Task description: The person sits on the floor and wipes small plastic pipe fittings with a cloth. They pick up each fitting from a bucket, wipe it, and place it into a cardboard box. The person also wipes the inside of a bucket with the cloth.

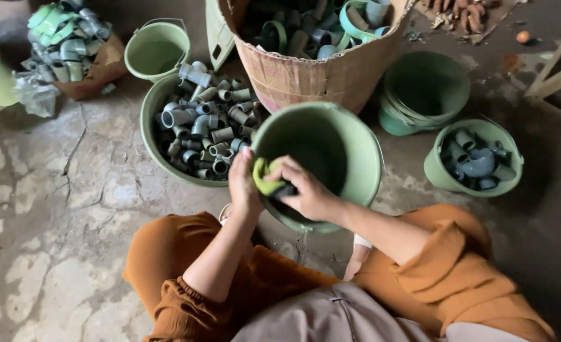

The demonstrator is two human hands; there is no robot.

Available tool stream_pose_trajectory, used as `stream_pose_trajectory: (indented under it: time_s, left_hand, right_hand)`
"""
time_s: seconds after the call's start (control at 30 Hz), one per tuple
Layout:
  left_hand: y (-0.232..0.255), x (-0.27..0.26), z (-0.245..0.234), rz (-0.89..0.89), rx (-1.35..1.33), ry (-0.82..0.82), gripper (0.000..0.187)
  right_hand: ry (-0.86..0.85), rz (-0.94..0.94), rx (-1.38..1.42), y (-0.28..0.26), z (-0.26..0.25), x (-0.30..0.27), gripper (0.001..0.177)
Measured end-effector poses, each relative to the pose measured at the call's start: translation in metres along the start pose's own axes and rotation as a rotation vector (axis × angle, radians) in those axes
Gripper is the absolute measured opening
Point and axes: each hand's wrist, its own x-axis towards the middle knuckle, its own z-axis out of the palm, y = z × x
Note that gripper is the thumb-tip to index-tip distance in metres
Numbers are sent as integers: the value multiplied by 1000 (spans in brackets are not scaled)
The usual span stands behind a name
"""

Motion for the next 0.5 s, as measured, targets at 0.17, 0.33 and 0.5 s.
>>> stream_pose_trajectory:
  time_s: [0.17, 0.33, 0.5]
  left_hand:
    - [51, 5, 0, 97, 22, 63, 21]
    - [81, -16, 19, 109, 89, 80, 21]
    - [66, -20, 31, 59, 153, 49, 22]
  right_hand:
    - [-730, 37, -63, -40, -68, 9, 37]
    - [-550, 67, -959, 14, -118, 1, 39]
    - [-63, -215, -1047, 37, -132, 9, 42]
